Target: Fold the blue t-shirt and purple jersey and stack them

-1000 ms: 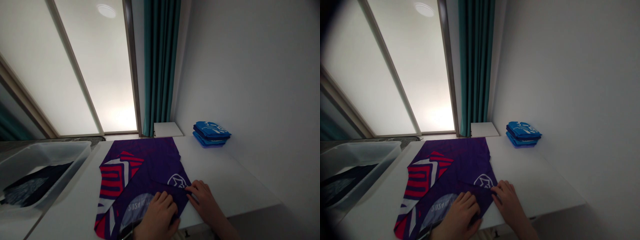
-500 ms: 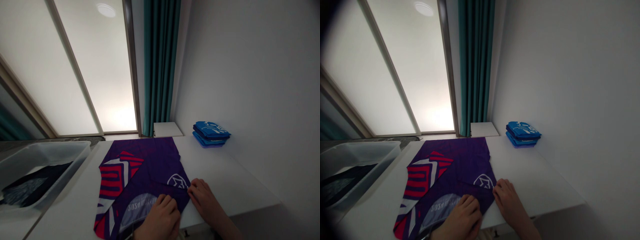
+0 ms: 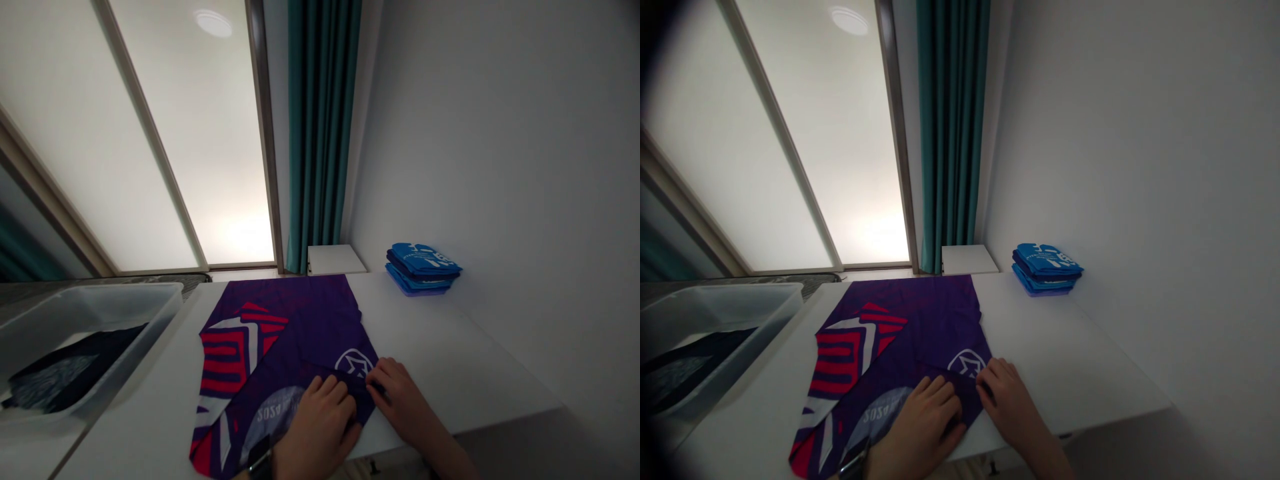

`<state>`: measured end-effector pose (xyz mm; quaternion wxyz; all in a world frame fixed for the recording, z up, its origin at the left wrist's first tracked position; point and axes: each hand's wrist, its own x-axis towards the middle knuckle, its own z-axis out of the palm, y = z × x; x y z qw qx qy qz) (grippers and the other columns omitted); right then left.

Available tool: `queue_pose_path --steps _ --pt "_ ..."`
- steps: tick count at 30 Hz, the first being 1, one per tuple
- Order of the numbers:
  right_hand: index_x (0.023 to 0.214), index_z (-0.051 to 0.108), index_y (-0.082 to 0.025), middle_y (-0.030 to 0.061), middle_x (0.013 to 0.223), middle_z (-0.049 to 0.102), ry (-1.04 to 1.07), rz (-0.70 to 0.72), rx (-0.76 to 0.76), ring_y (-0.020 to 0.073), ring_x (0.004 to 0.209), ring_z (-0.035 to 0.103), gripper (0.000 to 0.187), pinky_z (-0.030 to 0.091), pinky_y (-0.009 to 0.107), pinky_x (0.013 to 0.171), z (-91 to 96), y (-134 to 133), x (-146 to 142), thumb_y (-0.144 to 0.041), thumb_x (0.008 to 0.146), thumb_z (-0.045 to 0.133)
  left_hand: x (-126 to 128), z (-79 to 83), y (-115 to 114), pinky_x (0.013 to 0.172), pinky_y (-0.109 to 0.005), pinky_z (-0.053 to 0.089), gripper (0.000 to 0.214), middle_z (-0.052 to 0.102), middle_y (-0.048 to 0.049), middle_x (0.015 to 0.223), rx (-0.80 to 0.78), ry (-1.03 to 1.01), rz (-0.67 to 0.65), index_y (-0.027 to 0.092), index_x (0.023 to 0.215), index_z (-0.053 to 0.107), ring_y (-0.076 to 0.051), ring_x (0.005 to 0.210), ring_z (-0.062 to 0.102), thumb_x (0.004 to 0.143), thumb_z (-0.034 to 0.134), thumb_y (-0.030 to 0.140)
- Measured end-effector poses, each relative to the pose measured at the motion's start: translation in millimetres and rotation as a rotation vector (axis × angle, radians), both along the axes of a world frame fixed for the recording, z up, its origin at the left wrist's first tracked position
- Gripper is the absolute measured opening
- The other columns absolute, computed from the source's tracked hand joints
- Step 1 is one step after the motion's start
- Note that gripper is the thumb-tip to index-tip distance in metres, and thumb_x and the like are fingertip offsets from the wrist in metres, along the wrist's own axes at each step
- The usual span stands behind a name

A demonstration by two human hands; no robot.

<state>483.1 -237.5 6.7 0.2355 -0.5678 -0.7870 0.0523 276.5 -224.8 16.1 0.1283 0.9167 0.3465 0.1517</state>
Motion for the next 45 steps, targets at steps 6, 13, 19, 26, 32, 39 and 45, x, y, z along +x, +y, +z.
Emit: queue_pose_path --steps 6,13,19,26,32,39,45 --pt "0.09 0.058 -0.022 0.0043 0.093 0.058 0.051 0.004 -0.003 0.0225 0.091 0.054 0.02 0.043 0.038 0.082 1.4 -6 3 -0.004 0.085 0.05 11 -5.5 -5 0.09 -0.039 0.039 0.006 0.063 -0.0011 0.098 -0.034 0.055 0.031 0.021 0.087 0.059 -0.022 0.099 0.054 0.084 0.064 0.023" --pt "0.094 0.058 -0.024 0.0048 0.095 0.057 0.104 -0.029 0.098 0.0226 0.093 0.054 0.017 0.045 0.038 0.084 -10.8 -14 13 -0.011 0.088 0.049 4 -2.7 -7 0.087 -0.035 0.039 0.006 0.062 -0.0006 0.1 0.01 0.039 -0.051 0.021 0.09 0.057 -0.02 0.096 0.054 0.088 0.062 0.022" --pt "0.095 0.059 -0.024 0.0046 0.096 0.058 0.045 -0.059 0.039 0.0227 0.093 0.055 0.012 0.044 0.038 0.084 -16.9 -11 15 -0.015 0.088 0.054 -5 -11.8 -8 0.084 -0.034 0.039 0.011 0.064 -0.0011 0.096 0.176 0.098 -0.159 0.02 0.09 0.057 -0.02 0.092 0.055 0.089 0.065 0.027" --pt "0.08 0.054 -0.023 0.0036 0.086 0.059 -0.032 -0.189 0.052 0.0228 0.085 0.055 0.012 0.041 0.039 0.079 -22.4 1 19 -0.02 0.091 0.052 -11 -3.7 -10 0.074 -0.03 0.041 0.009 0.065 0.0001 0.092 0.126 0.102 -0.25 0.02 0.087 0.056 -0.018 0.087 0.057 0.088 0.064 0.025" --pt "0.103 0.055 -0.024 0.0051 0.099 0.062 0.016 -0.149 0.028 0.0241 0.093 0.056 0.019 0.042 0.039 0.083 -16.9 3 9 -0.02 0.085 0.058 -21 21.4 2 0.082 -0.031 0.043 0.017 0.064 -0.0006 0.1 -0.01 0.017 -0.108 0.024 0.102 0.058 -0.019 0.093 0.057 0.091 0.053 0.012" --pt "0.104 0.058 -0.024 0.0041 0.099 0.065 -0.001 -0.126 -0.009 0.0224 0.094 0.058 0.028 0.042 0.038 0.083 -21.8 5 15 -0.009 0.085 0.045 -15 12.3 5 0.095 -0.042 0.046 0.039 0.059 -0.005 0.12 -0.012 0.04 0.007 0.026 0.125 0.053 -0.026 0.11 0.053 0.088 0.063 0.028" --pt "0.106 0.058 -0.022 0.0057 0.101 0.065 -0.003 -0.187 0.0 0.023 0.096 0.058 0.032 0.041 0.039 0.085 -24.7 3 23 -0.007 0.084 0.041 -17 -11.0 -5 0.111 -0.048 0.033 0.055 0.045 -0.0103 0.147 0.09 0.105 -0.08 0.022 0.145 0.036 -0.029 0.134 0.041 0.094 0.053 0.03"
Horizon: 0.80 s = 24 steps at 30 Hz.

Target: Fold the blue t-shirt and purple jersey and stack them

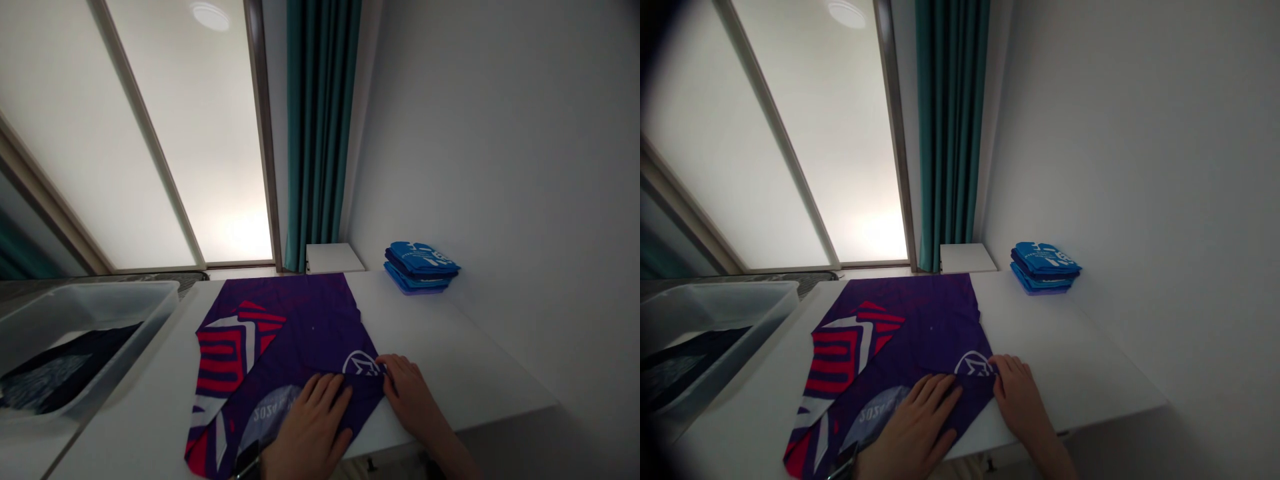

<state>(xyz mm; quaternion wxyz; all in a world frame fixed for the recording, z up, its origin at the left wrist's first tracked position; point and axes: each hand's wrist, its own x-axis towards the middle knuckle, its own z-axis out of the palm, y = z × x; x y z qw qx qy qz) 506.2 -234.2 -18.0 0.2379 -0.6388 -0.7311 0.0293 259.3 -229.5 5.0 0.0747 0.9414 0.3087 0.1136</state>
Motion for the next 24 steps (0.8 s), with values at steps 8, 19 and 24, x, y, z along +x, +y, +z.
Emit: queue_pose_path --steps 8,19,24 --pt "0.095 0.061 -0.023 0.0049 0.092 0.063 -0.043 0.018 -0.02 0.0236 0.09 0.056 0.03 0.04 0.039 0.081 1.2 0 0 -0.006 0.082 0.041 0 16.6 3 0.105 -0.046 0.037 0.044 0.054 -0.0083 0.134 -0.072 -0.08 0.023 0.024 0.134 0.049 -0.028 0.123 0.047 0.091 0.058 0.034" --pt "0.092 0.06 -0.023 0.0035 0.089 0.062 -0.02 0.053 -0.019 0.0213 0.087 0.057 0.019 0.041 0.036 0.08 15.7 4 -2 -0.011 0.085 0.047 -12 44.0 95 0.083 -0.034 0.041 0.01 0.064 -0.003 0.095 -0.038 -0.005 0.149 0.021 0.094 0.061 -0.021 0.092 0.057 0.092 0.052 0.02" --pt "0.092 0.059 -0.022 0.0056 0.092 0.063 0.016 0.121 0.062 0.0212 0.089 0.056 0.018 0.041 0.037 0.082 37.3 36 -20 -0.014 0.09 0.043 -23 33.8 100 0.082 -0.033 0.043 0.011 0.063 -0.0044 0.098 -0.024 0.049 0.18 0.021 0.098 0.061 -0.022 0.092 0.057 0.091 0.052 0.021"
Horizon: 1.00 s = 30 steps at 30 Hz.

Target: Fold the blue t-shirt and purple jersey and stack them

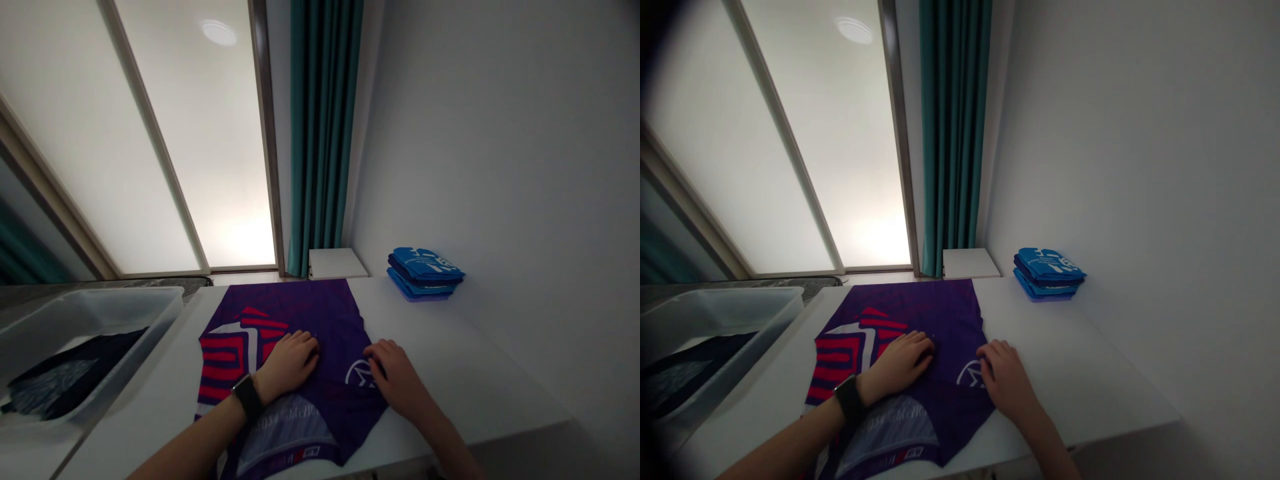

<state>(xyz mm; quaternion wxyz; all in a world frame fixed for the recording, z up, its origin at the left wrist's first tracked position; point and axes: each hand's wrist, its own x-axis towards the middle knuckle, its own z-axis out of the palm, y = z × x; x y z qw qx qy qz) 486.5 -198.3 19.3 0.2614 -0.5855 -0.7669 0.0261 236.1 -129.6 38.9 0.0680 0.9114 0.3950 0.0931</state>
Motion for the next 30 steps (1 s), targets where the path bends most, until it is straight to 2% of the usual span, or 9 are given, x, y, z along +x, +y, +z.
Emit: queue_pose_path --steps 5,11,15,17,19,21,25,27,30 --pt "0.104 0.061 -0.021 0.0061 0.101 0.063 -0.032 0.12 -0.015 0.0209 0.097 0.056 0.025 0.04 0.036 0.087 20.6 50 -35 -0.011 0.091 0.043 -16 -0.8 -11 0.088 -0.036 0.042 0.017 0.06 -0.0037 0.103 0.041 -0.062 -0.008 0.024 0.105 0.06 -0.022 0.098 0.055 0.09 0.053 0.019" --pt "0.113 0.062 -0.021 0.0072 0.107 0.063 -0.251 0.2 -0.064 0.0214 0.1 0.055 0.028 0.038 0.034 0.084 25.8 101 -72 -0.011 0.09 0.048 -55 8.6 27 0.083 -0.032 0.045 0.018 0.064 -0.004 0.094 -0.028 -0.22 0.072 0.021 0.095 0.064 -0.021 0.091 0.058 0.093 0.046 0.018" --pt "0.104 0.065 -0.024 0.004 0.106 0.063 -0.24 0.361 -0.135 0.018 0.098 0.056 0.036 0.038 0.031 0.083 19.9 113 -84 -0.001 0.084 0.047 -70 3.3 45 0.084 -0.031 0.046 0.019 0.066 -0.0041 0.095 -0.076 -0.295 0.093 0.02 0.096 0.065 -0.02 0.094 0.059 0.094 0.046 0.019" --pt "0.103 0.065 -0.025 0.0023 0.106 0.063 -0.2 0.46 -0.159 0.0162 0.098 0.056 0.041 0.039 0.03 0.085 16.0 112 -88 0.003 0.081 0.045 -72 -3.3 46 0.083 -0.031 0.046 0.02 0.066 -0.004 0.093 -0.094 -0.314 0.109 0.02 0.092 0.065 -0.019 0.092 0.059 0.095 0.045 0.02" --pt "0.104 0.065 -0.024 0.0023 0.108 0.063 -0.184 0.494 -0.145 0.0161 0.102 0.056 0.043 0.038 0.03 0.089 12.2 111 -88 0.005 0.08 0.045 -70 -11.2 43 0.082 -0.031 0.045 0.019 0.064 -0.0038 0.091 -0.093 -0.291 0.117 0.019 0.088 0.064 -0.02 0.09 0.058 0.093 0.046 0.018" --pt "0.107 0.064 -0.024 0.0039 0.112 0.062 -0.196 0.445 -0.097 0.0173 0.105 0.056 0.041 0.038 0.031 0.091 8.5 113 -85 0.002 0.082 0.045 -68 -19.0 40 0.083 -0.033 0.044 0.017 0.062 -0.0039 0.091 -0.056 -0.252 0.126 0.019 0.086 0.064 -0.021 0.091 0.055 0.091 0.048 0.015" --pt "0.118 0.059 -0.02 0.0095 0.112 0.063 -0.291 0.198 0.007 0.0228 0.103 0.056 0.033 0.037 0.037 0.089 -1.2 122 -71 -0.01 0.09 0.045 -66 -28.7 35 0.087 -0.036 0.043 0.015 0.06 -0.0042 0.095 0.005 -0.223 0.136 0.02 0.089 0.062 -0.022 0.095 0.053 0.09 0.048 0.015" --pt "0.12 0.058 -0.019 0.0104 0.107 0.064 -0.335 0.117 0.029 0.0245 0.1 0.055 0.03 0.037 0.039 0.087 -7.2 125 -65 -0.018 0.093 0.044 -67 -29.3 35 0.086 -0.036 0.043 0.014 0.06 -0.004 0.096 -0.013 -0.234 0.133 0.021 0.089 0.062 -0.022 0.096 0.053 0.09 0.049 0.015" --pt "0.114 0.06 -0.02 0.0095 0.102 0.065 -0.362 0.077 0.047 0.0249 0.097 0.054 0.025 0.036 0.039 0.086 -14.8 124 -60 -0.024 0.095 0.045 -70 -26.1 34 0.086 -0.035 0.044 0.014 0.06 -0.0037 0.097 -0.044 -0.262 0.124 0.021 0.09 0.063 -0.022 0.095 0.053 0.089 0.05 0.015"
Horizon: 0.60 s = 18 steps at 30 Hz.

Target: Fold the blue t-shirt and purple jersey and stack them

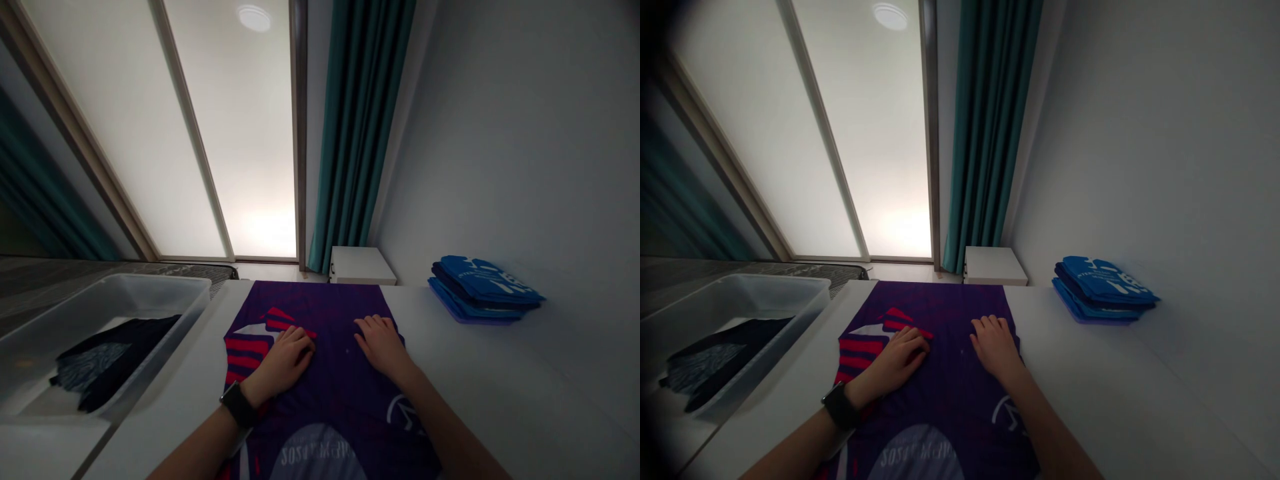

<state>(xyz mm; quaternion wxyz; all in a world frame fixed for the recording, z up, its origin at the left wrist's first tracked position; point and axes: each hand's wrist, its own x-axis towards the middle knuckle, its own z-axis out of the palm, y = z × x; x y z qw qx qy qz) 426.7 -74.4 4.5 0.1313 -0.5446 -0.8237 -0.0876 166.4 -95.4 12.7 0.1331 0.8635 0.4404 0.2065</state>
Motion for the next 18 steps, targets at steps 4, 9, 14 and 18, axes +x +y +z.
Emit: queue_pose_path --steps 4,9,14,18 --pt "0.1 0.061 -0.02 0.0083 0.098 0.06 0.011 -0.035 0.014 0.0248 0.095 0.052 0.014 0.037 0.038 0.082 -5.7 -2 0 -0.025 0.093 0.05 -2 5.1 -3 0.087 -0.036 0.044 0.015 0.059 -0.004 0.097 -0.017 -0.006 -0.015 0.021 0.092 0.063 -0.022 0.096 0.052 0.089 0.05 0.014" --pt "0.102 0.059 -0.02 0.0077 0.099 0.059 0.061 -0.068 -0.006 0.0248 0.095 0.052 0.013 0.037 0.036 0.08 -11.1 3 -2 -0.02 0.091 0.052 -1 8.2 -7 0.088 -0.036 0.045 0.015 0.06 -0.0041 0.098 -0.04 -0.025 -0.024 0.021 0.093 0.063 -0.022 0.097 0.053 0.09 0.05 0.016" --pt "0.089 0.056 -0.022 0.005 0.094 0.061 0.152 -0.059 -0.017 0.0224 0.091 0.054 0.011 0.036 0.035 0.079 -12.4 8 1 -0.018 0.093 0.046 8 17.5 -10 0.089 -0.037 0.044 0.015 0.064 -0.0038 0.097 -0.064 -0.075 0.012 0.022 0.093 0.063 -0.022 0.096 0.056 0.09 0.049 0.017" --pt "0.096 0.052 -0.021 0.0042 0.092 0.065 0.335 -0.034 -0.004 0.0198 0.089 0.06 0.014 0.037 0.035 0.084 -12.6 10 4 -0.02 0.096 0.038 34 30.7 2 0.089 -0.034 0.045 0.034 0.068 -0.0042 0.102 -0.18 -0.211 -0.002 0.021 0.123 0.053 -0.021 0.096 0.06 0.089 0.05 0.02"
